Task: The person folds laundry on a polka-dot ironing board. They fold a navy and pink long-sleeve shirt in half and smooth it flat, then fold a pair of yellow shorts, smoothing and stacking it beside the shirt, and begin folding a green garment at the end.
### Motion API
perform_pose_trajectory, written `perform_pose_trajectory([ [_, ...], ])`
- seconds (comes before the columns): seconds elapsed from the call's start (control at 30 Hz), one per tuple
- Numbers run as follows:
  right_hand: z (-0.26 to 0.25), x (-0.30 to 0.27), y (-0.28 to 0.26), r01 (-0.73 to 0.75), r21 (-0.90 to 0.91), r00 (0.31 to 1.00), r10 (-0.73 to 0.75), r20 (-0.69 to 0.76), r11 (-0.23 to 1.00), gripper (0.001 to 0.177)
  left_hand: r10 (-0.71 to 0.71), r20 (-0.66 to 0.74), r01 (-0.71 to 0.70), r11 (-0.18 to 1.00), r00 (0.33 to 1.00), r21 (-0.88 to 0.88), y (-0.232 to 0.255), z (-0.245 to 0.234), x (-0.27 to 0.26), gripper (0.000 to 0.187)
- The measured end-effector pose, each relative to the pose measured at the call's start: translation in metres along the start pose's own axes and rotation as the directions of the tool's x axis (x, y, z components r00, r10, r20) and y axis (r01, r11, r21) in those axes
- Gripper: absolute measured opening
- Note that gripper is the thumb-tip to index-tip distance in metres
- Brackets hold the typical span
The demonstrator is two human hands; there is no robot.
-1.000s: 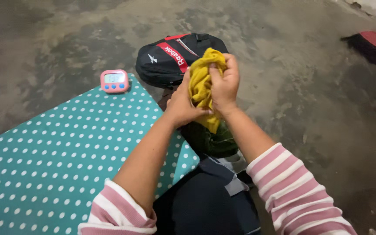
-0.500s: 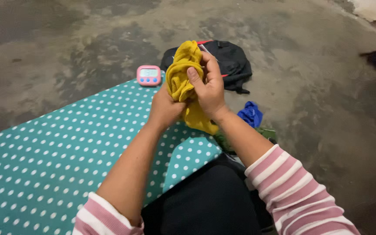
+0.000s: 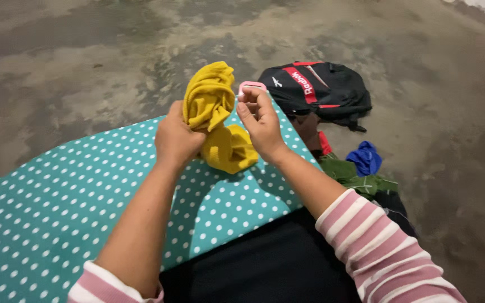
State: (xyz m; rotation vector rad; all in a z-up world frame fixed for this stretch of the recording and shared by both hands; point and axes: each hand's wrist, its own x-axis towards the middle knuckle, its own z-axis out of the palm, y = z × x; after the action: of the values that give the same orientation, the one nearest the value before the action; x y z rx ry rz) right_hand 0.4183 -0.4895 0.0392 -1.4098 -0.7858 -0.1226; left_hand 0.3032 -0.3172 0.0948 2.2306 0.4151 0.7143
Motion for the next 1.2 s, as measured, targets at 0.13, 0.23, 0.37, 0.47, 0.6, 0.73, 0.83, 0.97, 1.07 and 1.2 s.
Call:
perform_pose_trajectory([
  [0.13,0.044,-0.005,-0.005,-0.044,0.001,0.993,0.044,0.112,0.999,0.035,0.045,-0.121,-0.041,0.999,0.992,0.035,-0.01,-0.044,-0.007,0.049],
  [0.23,0.075,-0.007,-0.013,-0.091,0.031,0.977,0.083,0.198,0.995,0.038,0.003,-0.171,0.033,0.978,0.985,0.205,-0.008,-0.077,-0.007,0.055],
  [0.37,0.11,-0.005,-0.019,-0.071,0.061,0.964,0.053,0.262,0.996,0.037,0.155,-0.179,-0.104,0.959,0.972,0.264,-0.002,-0.11,-0.009,0.066],
  [0.47,0.131,0.01,-0.015,-0.147,0.285,0.981,0.104,0.162,0.947,0.026,0.176,-0.065,-0.156,0.959,0.982,0.235,-0.005,-0.131,-0.011,0.075],
  [0.6,0.134,0.03,-0.005,-0.239,0.486,0.964,0.265,0.016,0.84,0.021,0.061,0.051,-0.072,0.965,0.997,0.25,-0.025,-0.156,-0.011,0.081],
  [0.73,0.118,0.029,0.01,-0.242,0.551,0.955,0.298,-0.013,0.799,0.02,-0.044,0.005,0.037,0.891,0.999,0.453,-0.057,-0.176,-0.018,0.061],
  [0.83,0.108,0.022,0.018,-0.279,0.574,0.946,0.322,0.028,0.77,0.022,-0.153,-0.058,0.155,0.758,0.986,0.634,-0.082,-0.19,-0.021,0.056],
  [0.97,0.092,0.02,0.013,-0.277,0.602,0.957,0.273,0.101,0.749,0.011,-0.273,-0.016,0.266,0.925,0.962,0.272,-0.113,-0.213,-0.023,0.045],
  [1.07,0.081,0.029,0.001,-0.531,0.613,0.836,0.482,0.263,0.585,0.022,-0.278,0.183,0.324,0.889,0.943,-0.322,-0.131,-0.221,-0.02,0.039],
  [1.2,0.08,0.043,-0.001,-0.446,0.574,0.891,0.399,0.216,0.686,0.019,-0.197,0.158,0.252,0.739,0.968,-0.625,-0.15,-0.217,-0.018,0.031],
])
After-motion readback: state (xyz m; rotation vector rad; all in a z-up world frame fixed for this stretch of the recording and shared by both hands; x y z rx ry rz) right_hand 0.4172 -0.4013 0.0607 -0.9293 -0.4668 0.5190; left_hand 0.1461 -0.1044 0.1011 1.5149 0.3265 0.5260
